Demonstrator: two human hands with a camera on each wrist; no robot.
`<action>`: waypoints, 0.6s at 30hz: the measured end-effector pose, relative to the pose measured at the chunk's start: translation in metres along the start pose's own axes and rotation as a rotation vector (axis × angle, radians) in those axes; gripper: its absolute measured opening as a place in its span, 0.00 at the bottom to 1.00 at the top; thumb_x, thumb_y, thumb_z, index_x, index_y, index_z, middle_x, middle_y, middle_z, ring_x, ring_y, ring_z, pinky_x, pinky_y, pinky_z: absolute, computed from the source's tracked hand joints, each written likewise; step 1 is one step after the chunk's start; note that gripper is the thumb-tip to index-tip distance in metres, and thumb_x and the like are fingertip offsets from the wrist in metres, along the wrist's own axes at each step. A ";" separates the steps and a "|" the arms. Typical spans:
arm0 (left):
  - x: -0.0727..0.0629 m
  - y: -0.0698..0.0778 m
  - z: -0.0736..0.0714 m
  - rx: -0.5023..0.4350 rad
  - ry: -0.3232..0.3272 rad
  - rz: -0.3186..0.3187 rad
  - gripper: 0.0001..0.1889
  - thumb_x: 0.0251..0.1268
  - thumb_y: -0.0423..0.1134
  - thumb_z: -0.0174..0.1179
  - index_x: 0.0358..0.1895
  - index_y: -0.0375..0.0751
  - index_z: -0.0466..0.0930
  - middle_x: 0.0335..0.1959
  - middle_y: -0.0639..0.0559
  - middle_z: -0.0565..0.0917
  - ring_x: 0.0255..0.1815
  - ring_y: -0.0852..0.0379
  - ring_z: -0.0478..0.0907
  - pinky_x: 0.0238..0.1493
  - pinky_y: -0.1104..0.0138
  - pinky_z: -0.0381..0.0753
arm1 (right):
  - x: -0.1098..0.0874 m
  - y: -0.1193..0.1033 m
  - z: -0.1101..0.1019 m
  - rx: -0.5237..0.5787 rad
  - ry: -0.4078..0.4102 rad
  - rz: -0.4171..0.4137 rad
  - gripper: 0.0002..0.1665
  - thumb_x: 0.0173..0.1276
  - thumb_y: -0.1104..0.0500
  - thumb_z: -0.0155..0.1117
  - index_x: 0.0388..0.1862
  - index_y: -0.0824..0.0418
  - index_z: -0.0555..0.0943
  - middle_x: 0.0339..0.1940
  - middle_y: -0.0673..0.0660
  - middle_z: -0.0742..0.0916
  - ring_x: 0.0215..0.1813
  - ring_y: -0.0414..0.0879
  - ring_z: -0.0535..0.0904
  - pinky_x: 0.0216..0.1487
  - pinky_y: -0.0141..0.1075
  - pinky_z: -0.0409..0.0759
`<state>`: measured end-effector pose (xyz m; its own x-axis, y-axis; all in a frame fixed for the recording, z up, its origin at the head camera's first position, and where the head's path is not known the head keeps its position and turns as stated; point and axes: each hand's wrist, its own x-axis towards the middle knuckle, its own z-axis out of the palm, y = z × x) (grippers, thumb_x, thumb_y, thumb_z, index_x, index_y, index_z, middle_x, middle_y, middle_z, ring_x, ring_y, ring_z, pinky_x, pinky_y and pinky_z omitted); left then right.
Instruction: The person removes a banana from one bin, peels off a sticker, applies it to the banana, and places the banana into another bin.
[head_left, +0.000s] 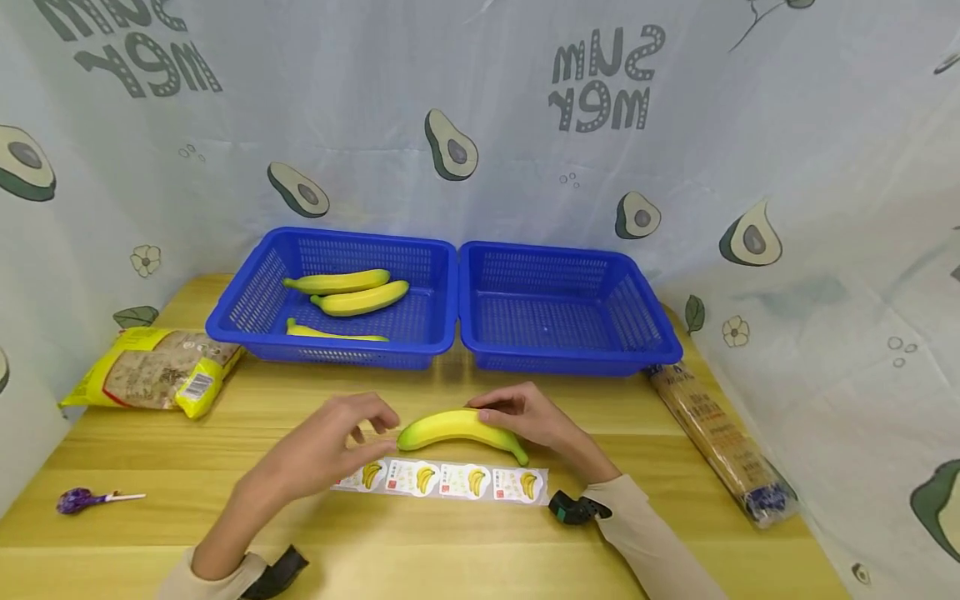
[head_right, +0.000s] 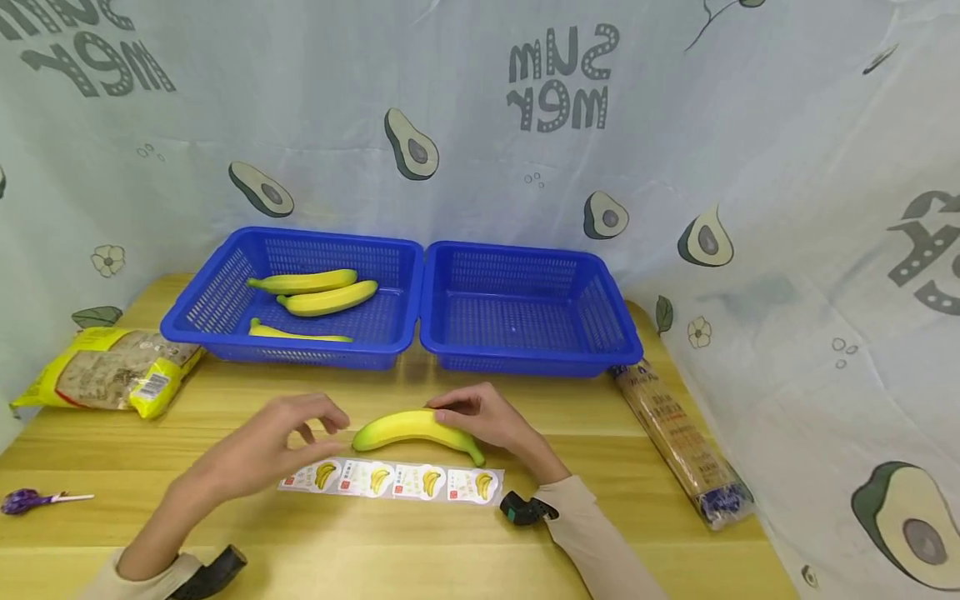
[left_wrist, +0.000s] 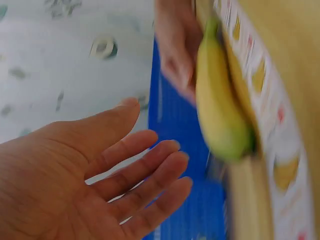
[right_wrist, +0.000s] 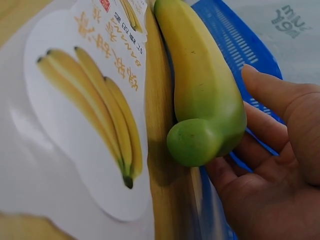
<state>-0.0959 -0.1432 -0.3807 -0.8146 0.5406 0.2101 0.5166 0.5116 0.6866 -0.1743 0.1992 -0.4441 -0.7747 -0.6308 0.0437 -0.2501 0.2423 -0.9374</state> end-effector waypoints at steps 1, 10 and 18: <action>0.003 0.005 0.010 -0.002 -0.026 0.029 0.08 0.75 0.38 0.71 0.50 0.40 0.87 0.47 0.50 0.89 0.48 0.51 0.86 0.46 0.62 0.90 | 0.000 -0.001 0.000 0.001 -0.004 -0.003 0.17 0.79 0.67 0.66 0.62 0.75 0.85 0.60 0.70 0.89 0.59 0.53 0.88 0.57 0.33 0.87; 0.013 0.035 0.081 0.218 -0.162 0.115 0.12 0.73 0.39 0.73 0.54 0.42 0.87 0.54 0.56 0.86 0.56 0.59 0.83 0.59 0.63 0.86 | 0.000 -0.002 -0.002 0.021 -0.026 -0.015 0.18 0.78 0.68 0.68 0.62 0.75 0.84 0.61 0.70 0.88 0.62 0.63 0.87 0.61 0.34 0.86; 0.022 0.039 0.108 0.513 -0.156 0.153 0.17 0.66 0.39 0.78 0.55 0.41 0.87 0.58 0.49 0.84 0.57 0.54 0.79 0.61 0.65 0.83 | 0.002 0.000 -0.003 0.011 -0.020 0.014 0.19 0.79 0.67 0.68 0.64 0.73 0.84 0.62 0.68 0.89 0.60 0.51 0.88 0.60 0.33 0.86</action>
<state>-0.0656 -0.0395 -0.4246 -0.6914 0.7070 0.1486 0.7201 0.6576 0.2215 -0.1777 0.1999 -0.4435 -0.7660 -0.6424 0.0239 -0.2330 0.2428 -0.9417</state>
